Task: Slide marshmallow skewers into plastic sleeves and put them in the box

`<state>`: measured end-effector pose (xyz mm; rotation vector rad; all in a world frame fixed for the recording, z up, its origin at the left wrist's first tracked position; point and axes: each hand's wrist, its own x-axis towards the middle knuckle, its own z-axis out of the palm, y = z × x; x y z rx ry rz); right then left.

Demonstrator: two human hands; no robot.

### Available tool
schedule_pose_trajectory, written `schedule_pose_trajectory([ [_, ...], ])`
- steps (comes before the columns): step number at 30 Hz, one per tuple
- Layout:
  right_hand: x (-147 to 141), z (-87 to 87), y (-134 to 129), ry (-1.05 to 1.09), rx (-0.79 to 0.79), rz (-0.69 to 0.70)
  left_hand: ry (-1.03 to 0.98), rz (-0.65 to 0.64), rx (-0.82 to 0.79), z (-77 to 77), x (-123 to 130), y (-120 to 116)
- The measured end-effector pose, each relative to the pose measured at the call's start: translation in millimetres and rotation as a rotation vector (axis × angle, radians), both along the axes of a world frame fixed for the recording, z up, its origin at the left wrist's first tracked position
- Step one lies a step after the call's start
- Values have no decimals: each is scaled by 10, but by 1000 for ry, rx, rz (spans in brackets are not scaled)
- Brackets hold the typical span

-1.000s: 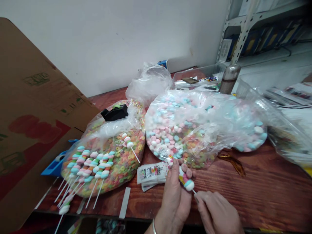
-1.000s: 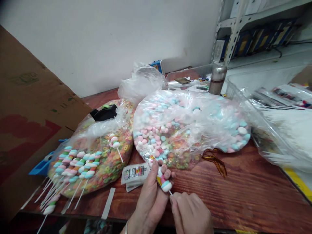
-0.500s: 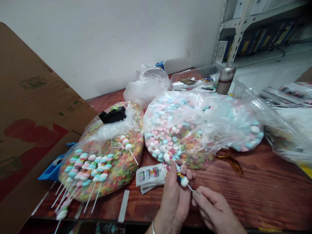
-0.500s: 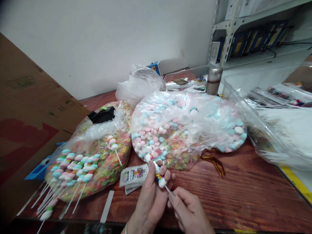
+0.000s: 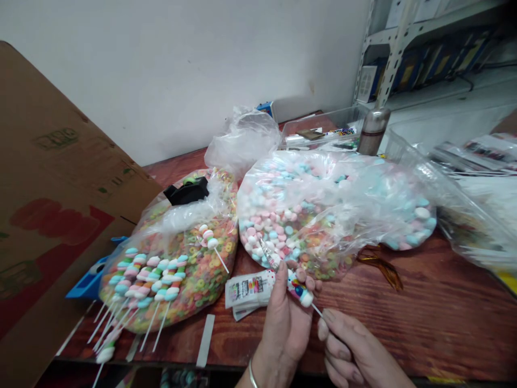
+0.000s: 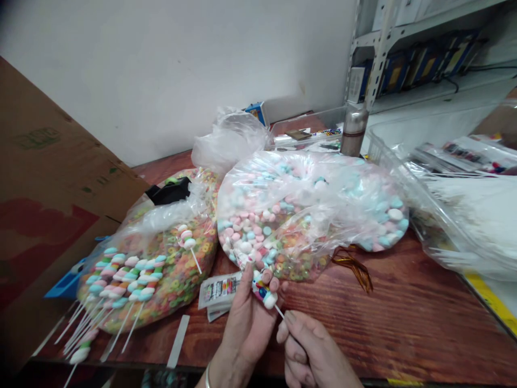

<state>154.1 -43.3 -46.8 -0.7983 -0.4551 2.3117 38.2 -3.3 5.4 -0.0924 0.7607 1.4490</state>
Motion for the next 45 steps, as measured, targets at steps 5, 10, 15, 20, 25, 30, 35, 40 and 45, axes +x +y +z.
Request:
schedule_pose_trajectory([
  [5, 33, -62, 17, -578, 639, -119, 61, 35, -18, -34, 17, 16],
  [10, 55, -152, 48, -1205, 1573, -388, 48, 19, -11, -70, 126, -19],
  [15, 2, -122, 158, -1294, 1637, -492, 121, -46, -6, -128, 282, -143],
  [20, 2, 1, 207, -1034, 1144, -366, 214, -150, 10, -209, 297, -205],
  [25, -49, -58, 110, -777, 814, -219, 443, -179, 44, -277, 285, -207],
  [30, -110, -177, 76, -685, 540, -334, 439, -230, 60, -332, 317, -241],
  [35, -110, -89, 156, -349, 275, -367, 344, -223, 143, -362, 248, -281],
  [40, -144, 57, 166, -69, 29, -266, 300, -246, 112, -341, 124, -279],
  [45, -127, -5, 123, -401, 367, -317, 539, -213, 76, -396, 73, -261],
])
